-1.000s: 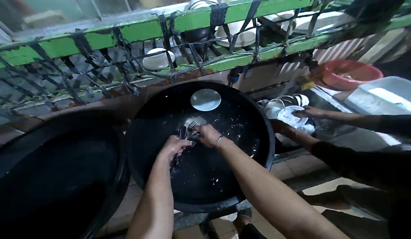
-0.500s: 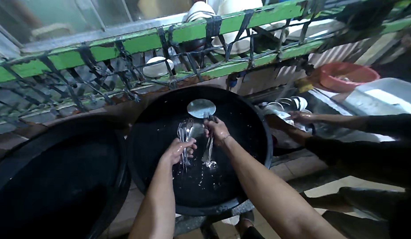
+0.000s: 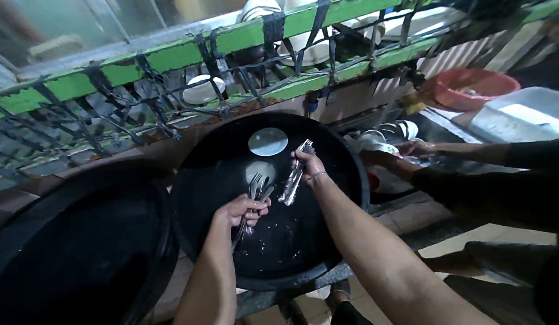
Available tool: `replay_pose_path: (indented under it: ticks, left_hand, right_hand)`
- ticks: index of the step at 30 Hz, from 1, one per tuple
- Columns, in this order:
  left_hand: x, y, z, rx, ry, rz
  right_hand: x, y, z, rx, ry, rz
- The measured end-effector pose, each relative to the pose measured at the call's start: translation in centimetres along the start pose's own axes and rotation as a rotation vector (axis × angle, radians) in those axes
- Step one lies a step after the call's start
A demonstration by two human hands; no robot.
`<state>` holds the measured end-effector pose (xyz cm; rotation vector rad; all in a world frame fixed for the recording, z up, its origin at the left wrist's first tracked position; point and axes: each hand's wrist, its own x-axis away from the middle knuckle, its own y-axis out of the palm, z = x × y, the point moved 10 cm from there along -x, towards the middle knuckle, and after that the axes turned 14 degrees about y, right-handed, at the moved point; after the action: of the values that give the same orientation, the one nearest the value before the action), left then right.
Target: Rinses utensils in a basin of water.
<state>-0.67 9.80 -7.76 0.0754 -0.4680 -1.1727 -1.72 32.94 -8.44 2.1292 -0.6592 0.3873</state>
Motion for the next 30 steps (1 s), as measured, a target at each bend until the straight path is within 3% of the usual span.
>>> replay_pose_path:
  ticks: [2, 6, 11, 14, 18, 20, 24, 30]
  left_hand:
    - [0.2, 0.6, 0.0, 0.033, -0.02, -0.064]
    - [0.2, 1.3, -0.3, 0.086, -0.051, -0.133]
    - [-0.1, 2.1, -0.7, 0.092, -0.066, -0.204]
    - [-0.2, 1.4, -0.3, 0.043, -0.014, -0.128]
    - [-0.2, -0.5, -0.1, -0.054, -0.029, 0.134]
    - [-0.2, -0.4, -0.4, -0.098, -0.058, 0.189]
    - [-1.2, 1.3, -0.1, -0.119, 0.013, 0.125]
    - [1.3, -1.7, 0.8, -0.119, 0.099, 0.299]
  right_hand:
    - [0.2, 1.3, 0.8, 0.201, 0.034, -0.1]
    - [1.8, 6.1, 5.6, 0.493, 0.148, -0.471]
    - [4.5, 9.2, 8.3, 0.648, 0.22, -0.582]
    - [3.7, 8.2, 7.3, 0.694, 0.166, -0.458]
    - [1.2, 4.9, 4.2, 0.559, -0.001, -0.139]
    - [0.6, 4.6, 4.2, 0.49, -0.006, -0.144]
    - [2.2, 6.6, 6.5, 0.594, 0.069, -0.273]
    - [0.4, 2.5, 2.5, 0.178, -0.054, -0.048]
